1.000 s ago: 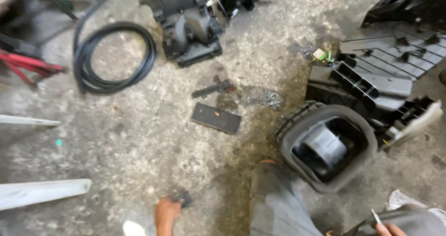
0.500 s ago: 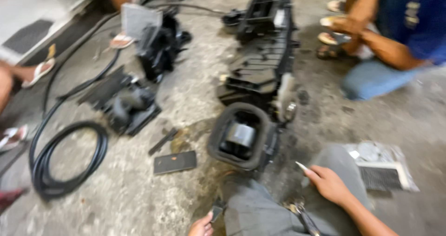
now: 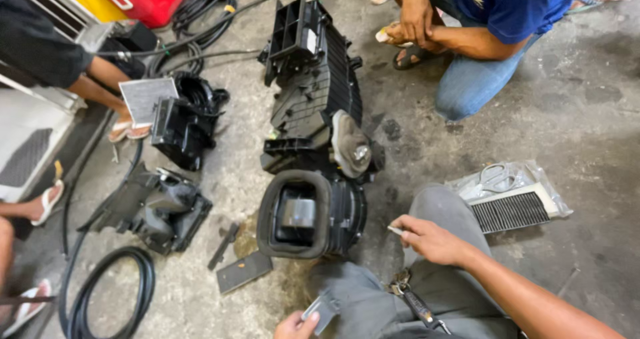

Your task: The person sits on the workshop floor and uses a long T-handle rod tool to work on a car HVAC evaporator and blower assembly, prying and turning fasteners on the housing. They reposition the assembly, work on its side panels, and finally lift a white foam filter box from the unit.

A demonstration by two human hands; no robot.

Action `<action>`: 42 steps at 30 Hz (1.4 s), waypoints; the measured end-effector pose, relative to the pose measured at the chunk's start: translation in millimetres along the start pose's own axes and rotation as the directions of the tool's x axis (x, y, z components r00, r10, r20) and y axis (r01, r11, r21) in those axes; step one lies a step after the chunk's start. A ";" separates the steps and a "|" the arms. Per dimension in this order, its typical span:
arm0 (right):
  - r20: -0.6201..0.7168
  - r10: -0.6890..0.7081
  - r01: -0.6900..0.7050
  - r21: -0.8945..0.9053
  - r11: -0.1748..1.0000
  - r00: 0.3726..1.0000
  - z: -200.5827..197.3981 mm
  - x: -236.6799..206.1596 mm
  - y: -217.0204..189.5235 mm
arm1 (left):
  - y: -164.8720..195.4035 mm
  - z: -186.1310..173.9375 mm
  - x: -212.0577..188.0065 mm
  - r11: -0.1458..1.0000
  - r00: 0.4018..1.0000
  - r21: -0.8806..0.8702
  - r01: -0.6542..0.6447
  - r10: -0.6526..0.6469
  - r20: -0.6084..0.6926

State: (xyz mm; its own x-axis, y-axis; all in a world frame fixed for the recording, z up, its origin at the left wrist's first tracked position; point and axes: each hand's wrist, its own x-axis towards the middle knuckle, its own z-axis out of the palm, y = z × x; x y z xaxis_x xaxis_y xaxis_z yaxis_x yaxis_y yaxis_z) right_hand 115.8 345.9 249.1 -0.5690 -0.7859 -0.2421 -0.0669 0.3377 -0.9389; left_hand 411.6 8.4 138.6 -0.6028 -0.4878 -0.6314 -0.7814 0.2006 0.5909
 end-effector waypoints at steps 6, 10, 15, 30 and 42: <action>-0.103 -0.391 0.370 -0.176 0.912 0.914 0.1 -25.2 -49.3 | 115.4 10.5 -54.0 0.894 0.925 -0.241 -0.379 0.369 -0.084; -0.069 0.048 -0.065 -0.264 0.962 0.996 -8.0 -40.5 -72.6 | 201.0 18.2 -77.8 0.806 0.929 -0.514 -0.294 0.368 0.045; -0.236 -0.284 0.238 -0.207 0.949 0.929 -17.1 -51.9 -69.8 | 266.7 30.7 -83.5 0.795 0.911 -0.588 -0.148 0.341 0.231; -0.251 -0.584 0.466 -0.401 0.789 0.772 -31.0 -67.4 -33.1 | 294.2 56.6 -84.9 0.810 0.871 -0.586 0.034 0.264 0.415; -0.387 -0.514 0.341 -0.434 0.834 0.766 -26.9 -60.7 -6.7 | 275.2 56.2 -79.8 0.855 0.819 0.159 -0.494 0.519 -0.243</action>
State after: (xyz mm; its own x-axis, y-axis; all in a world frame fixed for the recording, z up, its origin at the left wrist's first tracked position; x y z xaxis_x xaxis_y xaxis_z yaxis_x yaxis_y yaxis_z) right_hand 128.8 405.3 276.6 -0.7182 -0.5750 0.3919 -0.6054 0.2385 -0.7594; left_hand 235.5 150.3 323.4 -0.8604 -0.5018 -0.0886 -0.3953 0.5476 0.7374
